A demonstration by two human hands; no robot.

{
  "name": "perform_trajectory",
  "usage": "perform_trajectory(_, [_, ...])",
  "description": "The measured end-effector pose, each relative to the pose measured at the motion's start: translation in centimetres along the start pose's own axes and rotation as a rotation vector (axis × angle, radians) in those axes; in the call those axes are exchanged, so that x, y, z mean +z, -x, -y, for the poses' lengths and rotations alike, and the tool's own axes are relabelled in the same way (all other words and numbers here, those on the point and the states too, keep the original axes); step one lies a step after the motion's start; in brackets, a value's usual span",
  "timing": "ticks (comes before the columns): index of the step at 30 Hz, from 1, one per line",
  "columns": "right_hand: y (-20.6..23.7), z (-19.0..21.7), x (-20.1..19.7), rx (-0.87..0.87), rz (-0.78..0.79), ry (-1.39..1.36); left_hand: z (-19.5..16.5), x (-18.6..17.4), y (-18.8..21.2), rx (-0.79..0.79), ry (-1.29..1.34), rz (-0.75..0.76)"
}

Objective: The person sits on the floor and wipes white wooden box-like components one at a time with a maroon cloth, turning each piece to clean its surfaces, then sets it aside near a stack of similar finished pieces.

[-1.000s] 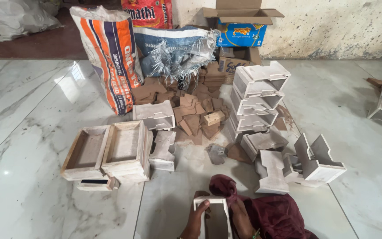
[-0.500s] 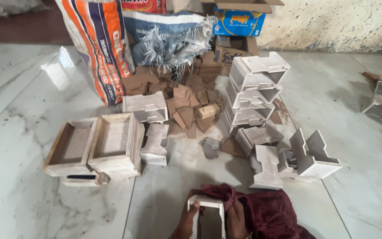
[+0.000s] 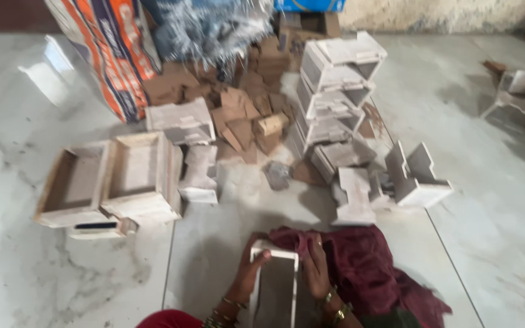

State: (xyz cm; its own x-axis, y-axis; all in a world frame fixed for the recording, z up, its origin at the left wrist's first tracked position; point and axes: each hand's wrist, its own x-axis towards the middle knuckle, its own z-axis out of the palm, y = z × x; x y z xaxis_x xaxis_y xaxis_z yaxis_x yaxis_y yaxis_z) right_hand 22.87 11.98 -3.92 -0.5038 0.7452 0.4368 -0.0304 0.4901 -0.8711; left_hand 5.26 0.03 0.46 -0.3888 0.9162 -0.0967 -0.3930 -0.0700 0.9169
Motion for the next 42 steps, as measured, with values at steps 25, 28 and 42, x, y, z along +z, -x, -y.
perform_trajectory(25, [-0.2,5.9,1.2,0.017,0.036,-0.088,-4.3,0.3,1.5,0.060,-0.019,0.077])
perform_trajectory(28, [-1.0,4.4,1.6,0.125,-0.010,-0.262,-4.3,0.3,2.0,0.126,-0.017,0.124])
perform_trajectory(42, [-3.2,8.7,0.5,0.238,0.009,-0.424,-3.5,1.0,1.7,0.387,-0.249,0.135])
